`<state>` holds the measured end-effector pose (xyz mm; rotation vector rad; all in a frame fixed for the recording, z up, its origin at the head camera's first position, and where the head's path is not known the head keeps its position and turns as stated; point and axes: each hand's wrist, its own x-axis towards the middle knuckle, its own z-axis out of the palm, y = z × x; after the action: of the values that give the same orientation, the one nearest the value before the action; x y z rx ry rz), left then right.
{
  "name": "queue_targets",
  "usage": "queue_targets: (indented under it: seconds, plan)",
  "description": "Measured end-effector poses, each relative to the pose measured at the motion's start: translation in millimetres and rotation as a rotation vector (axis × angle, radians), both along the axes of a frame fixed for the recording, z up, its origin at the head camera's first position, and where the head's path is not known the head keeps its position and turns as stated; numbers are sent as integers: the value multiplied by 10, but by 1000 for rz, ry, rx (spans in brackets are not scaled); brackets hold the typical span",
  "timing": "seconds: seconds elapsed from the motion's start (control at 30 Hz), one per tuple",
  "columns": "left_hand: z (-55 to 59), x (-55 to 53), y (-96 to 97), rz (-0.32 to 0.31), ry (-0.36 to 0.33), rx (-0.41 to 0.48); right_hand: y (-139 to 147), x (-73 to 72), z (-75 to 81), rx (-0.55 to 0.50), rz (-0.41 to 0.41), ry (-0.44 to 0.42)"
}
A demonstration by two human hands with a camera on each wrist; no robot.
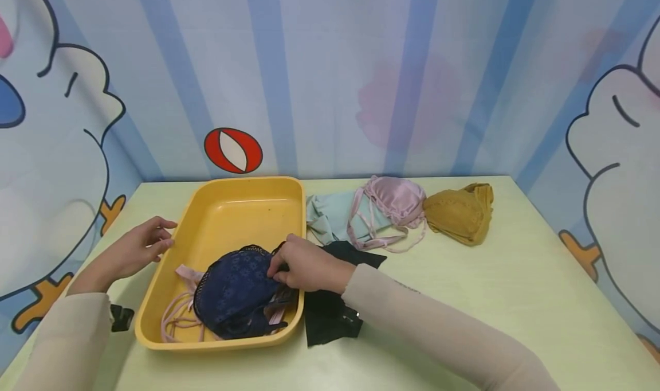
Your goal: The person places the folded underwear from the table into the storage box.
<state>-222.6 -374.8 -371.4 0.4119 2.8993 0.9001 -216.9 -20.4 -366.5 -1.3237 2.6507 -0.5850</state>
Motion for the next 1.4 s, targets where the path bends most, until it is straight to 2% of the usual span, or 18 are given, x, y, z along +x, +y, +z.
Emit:
queue_targets:
  seconds: [0.17,0.37,0.57,0.73,1.03,1.27,1.4]
  plan:
    - [-2,0,-2,3,-6,-3,90,37,80,-37,-25,-11]
    - [-8,-1,8,13,-12,-2,212,9,149,-106,-43,-2]
    - [-15,-1,3,9,-6,3,422,-94,202,-199,-104,47]
    - [-9,-7,7,9,-2,1,671,-201,220,-232,-168,65]
    - [-3,4,10,0,-2,1,1045,-284,181,-262,-234,20]
    - [-15,4,24,6,13,-14,1226,-286,93,-249,-282,-52]
    - [-14,1,28,5,21,-22,1299,-272,26,-224,-276,-78]
